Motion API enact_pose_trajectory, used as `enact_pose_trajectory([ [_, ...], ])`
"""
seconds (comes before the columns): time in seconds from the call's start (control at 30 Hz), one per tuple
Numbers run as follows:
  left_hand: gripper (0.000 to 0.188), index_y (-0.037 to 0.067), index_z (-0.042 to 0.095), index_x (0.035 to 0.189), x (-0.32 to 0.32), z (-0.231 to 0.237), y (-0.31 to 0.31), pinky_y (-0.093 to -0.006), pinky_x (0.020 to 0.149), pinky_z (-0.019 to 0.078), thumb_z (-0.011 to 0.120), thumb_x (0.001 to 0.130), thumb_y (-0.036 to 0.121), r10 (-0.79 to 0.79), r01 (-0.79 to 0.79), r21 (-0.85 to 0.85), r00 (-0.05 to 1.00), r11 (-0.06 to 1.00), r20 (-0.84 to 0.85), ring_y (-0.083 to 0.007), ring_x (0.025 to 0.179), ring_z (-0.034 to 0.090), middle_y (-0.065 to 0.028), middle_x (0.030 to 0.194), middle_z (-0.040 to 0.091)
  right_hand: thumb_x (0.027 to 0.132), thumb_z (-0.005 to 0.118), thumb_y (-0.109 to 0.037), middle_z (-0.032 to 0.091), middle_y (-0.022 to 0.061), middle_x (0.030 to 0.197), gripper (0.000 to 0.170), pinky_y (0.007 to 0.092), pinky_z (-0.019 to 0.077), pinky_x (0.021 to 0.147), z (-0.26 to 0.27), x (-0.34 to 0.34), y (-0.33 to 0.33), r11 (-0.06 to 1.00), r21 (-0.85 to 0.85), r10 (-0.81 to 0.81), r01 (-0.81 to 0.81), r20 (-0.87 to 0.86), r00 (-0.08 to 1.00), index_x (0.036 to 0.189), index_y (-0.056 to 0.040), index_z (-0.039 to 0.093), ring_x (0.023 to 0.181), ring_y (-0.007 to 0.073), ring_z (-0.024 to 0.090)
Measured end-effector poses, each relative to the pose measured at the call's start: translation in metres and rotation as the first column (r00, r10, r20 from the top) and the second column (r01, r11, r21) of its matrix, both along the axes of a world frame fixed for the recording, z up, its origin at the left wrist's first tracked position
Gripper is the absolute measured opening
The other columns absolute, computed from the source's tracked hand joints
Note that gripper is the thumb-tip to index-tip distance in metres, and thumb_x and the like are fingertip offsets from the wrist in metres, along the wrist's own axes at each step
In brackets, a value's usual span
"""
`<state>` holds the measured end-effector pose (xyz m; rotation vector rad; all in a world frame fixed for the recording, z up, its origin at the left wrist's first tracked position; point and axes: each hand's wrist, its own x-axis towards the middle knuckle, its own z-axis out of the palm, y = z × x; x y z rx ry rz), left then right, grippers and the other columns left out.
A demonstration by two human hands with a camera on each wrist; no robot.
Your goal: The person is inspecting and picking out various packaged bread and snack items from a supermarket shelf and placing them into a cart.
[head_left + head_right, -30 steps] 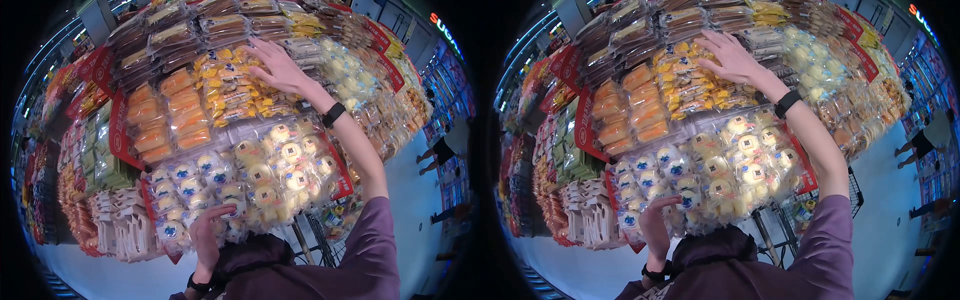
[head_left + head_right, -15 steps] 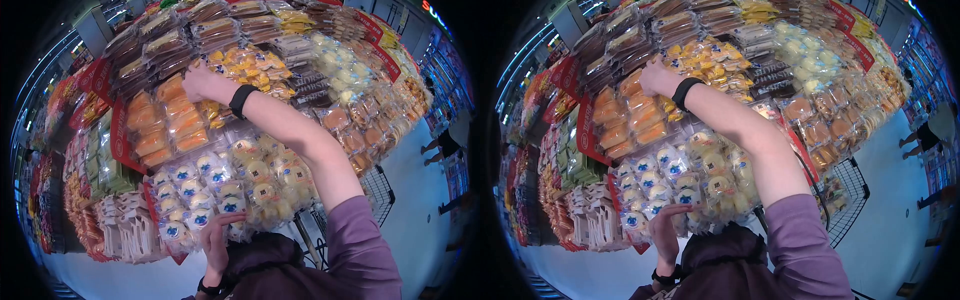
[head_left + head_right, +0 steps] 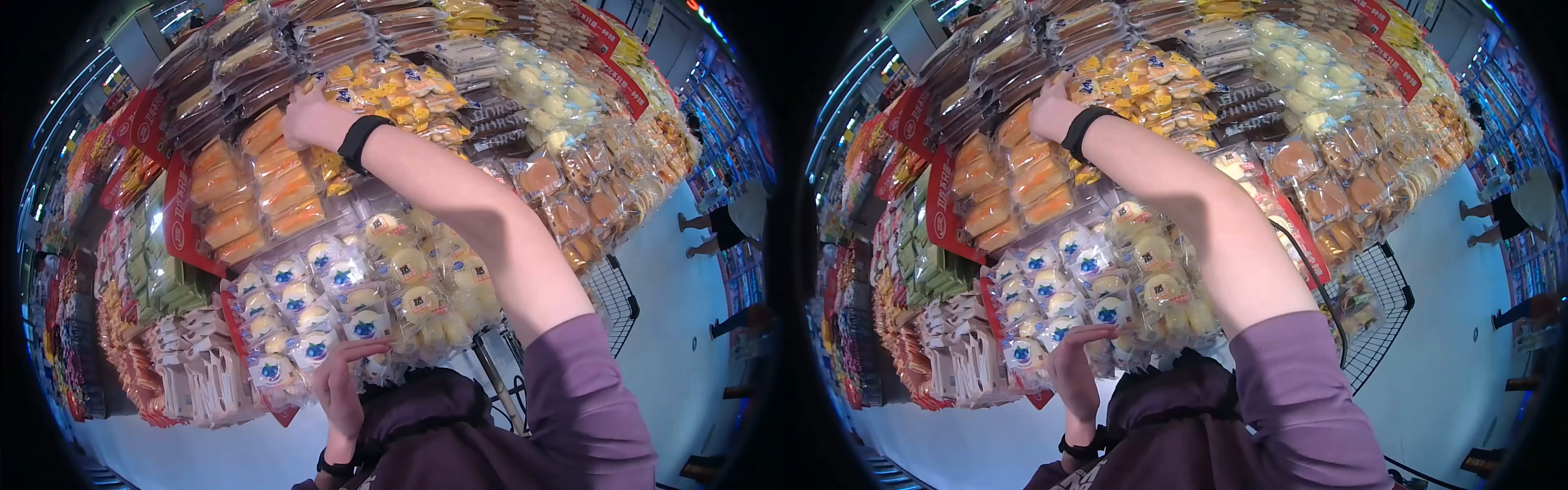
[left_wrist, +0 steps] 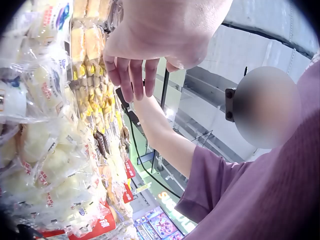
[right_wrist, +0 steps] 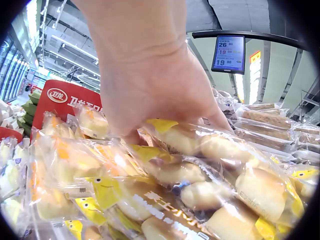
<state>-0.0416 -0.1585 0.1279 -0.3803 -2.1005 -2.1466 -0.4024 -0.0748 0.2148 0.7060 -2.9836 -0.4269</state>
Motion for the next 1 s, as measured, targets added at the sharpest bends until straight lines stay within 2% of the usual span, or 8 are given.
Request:
enact_pose_trajectory([
  [0.23,0.049,-0.008,0.069,0.093,0.005,0.0,-0.009,-0.0356,0.091,0.0451,0.033,0.099,0.024,0.001,-0.002,0.021,1.0,1.0,0.013,-0.0286,0.097,0.065,-0.0205,0.099,0.07,0.095,0.041,-0.049,0.034,0.0195,0.151,0.049,0.0586,0.0216,0.113,0.017,0.003,0.019,0.961,-0.242,0.156,-0.131,0.085,0.984,0.128,-0.0205,0.061,0.141,0.0335,0.031],
  [0.4,0.045,-0.009,0.066,0.094,0.012,0.006,-0.028,-0.0336,0.085,0.0477,0.031,0.101,0.019,-0.081,0.081,0.015,0.996,0.997,-0.025,-0.0241,0.09,0.065,-0.0198,0.097,0.069,0.098,0.045,-0.043,0.054,0.0175,0.135,0.044,0.0476,0.0313,0.11,0.018,0.092,0.084,0.723,-0.371,0.315,-0.582,-0.573,0.757,0.112,-0.0089,0.068,0.125,0.0332,0.05],
  [0.47,0.036,-0.006,0.069,0.095,0.018,0.011,-0.04,-0.0326,0.086,0.0479,0.04,0.099,0.016,-0.107,0.107,0.011,0.992,0.994,0.067,-0.0229,0.091,0.066,-0.0148,0.096,0.07,0.097,0.051,-0.035,0.053,0.0161,0.136,0.035,0.0435,0.0336,0.108,0.016,0.157,0.111,0.707,-0.465,0.279,-0.533,-0.51,0.814,0.11,-0.0072,0.068,0.125,0.0322,0.05],
  [0.57,0.014,-0.001,0.071,0.097,0.031,0.01,-0.058,-0.028,0.079,0.0506,0.059,0.092,0.004,-0.146,0.141,0.044,0.976,0.989,0.16,-0.0169,0.086,0.068,-0.0092,0.093,0.072,0.095,0.056,-0.02,0.058,0.0155,0.131,0.024,0.0398,0.0397,0.102,0.002,0.258,0.139,0.699,-0.653,0.039,-0.293,-0.374,0.927,0.107,-0.003,0.068,0.121,0.0302,0.054],
  [0.7,0.01,-0.001,0.071,0.09,0.041,0.01,-0.077,-0.027,0.076,0.0523,0.065,0.084,-0.006,-0.166,0.173,-0.066,0.981,0.983,0.097,-0.0154,0.08,0.069,-0.009,0.085,0.073,0.097,0.051,-0.012,0.067,0.0137,0.112,0.021,0.0353,0.0452,0.093,-0.088,0.374,0.177,0.36,-0.927,-0.467,0.109,-0.078,0.881,0.1,0.002,0.066,0.105,0.0225,0.062],
  [0.9,0.016,0.004,0.072,0.09,0.053,-0.002,-0.088,-0.0272,0.072,0.0518,0.072,0.076,-0.005,-0.311,0.3,-0.094,0.94,0.949,-0.138,-0.0171,0.075,0.069,-0.0079,0.084,0.073,0.096,0.057,-0.029,0.06,0.0195,0.119,0.045,0.0385,0.0451,0.091,-0.228,0.541,0.161,0.05,-0.692,-0.565,0.72,0.575,0.592,0.128,0.0019,0.05,0.103,0.0285,0.059],
  [0.97,0.016,0.003,0.073,0.088,0.061,0.009,-0.088,-0.0267,0.069,0.051,0.073,0.074,-0.004,-0.396,0.384,-0.096,0.899,0.918,-0.186,-0.0172,0.073,0.068,-0.0084,0.083,0.073,0.094,0.059,-0.033,0.049,0.0237,0.132,0.064,0.0455,0.0394,0.099,-0.268,0.585,0.156,0.555,-0.484,-0.543,0.676,0.405,0.736,0.142,-0.0001,0.034,0.115,0.0388,0.051],
  [1.0,0.015,0.003,0.073,0.087,0.066,0.02,-0.089,-0.026,0.067,0.05,0.074,0.074,-0.004,-0.441,0.446,-0.052,0.849,0.893,-0.292,-0.0163,0.071,0.067,-0.0087,0.081,0.072,0.091,0.062,-0.032,0.041,0.0255,0.139,0.074,0.0491,0.0342,0.103,-0.281,0.599,0.15,0.647,-0.425,-0.55,0.633,0.315,0.773,0.147,-0.002,0.025,0.122,0.0438,0.042],
])
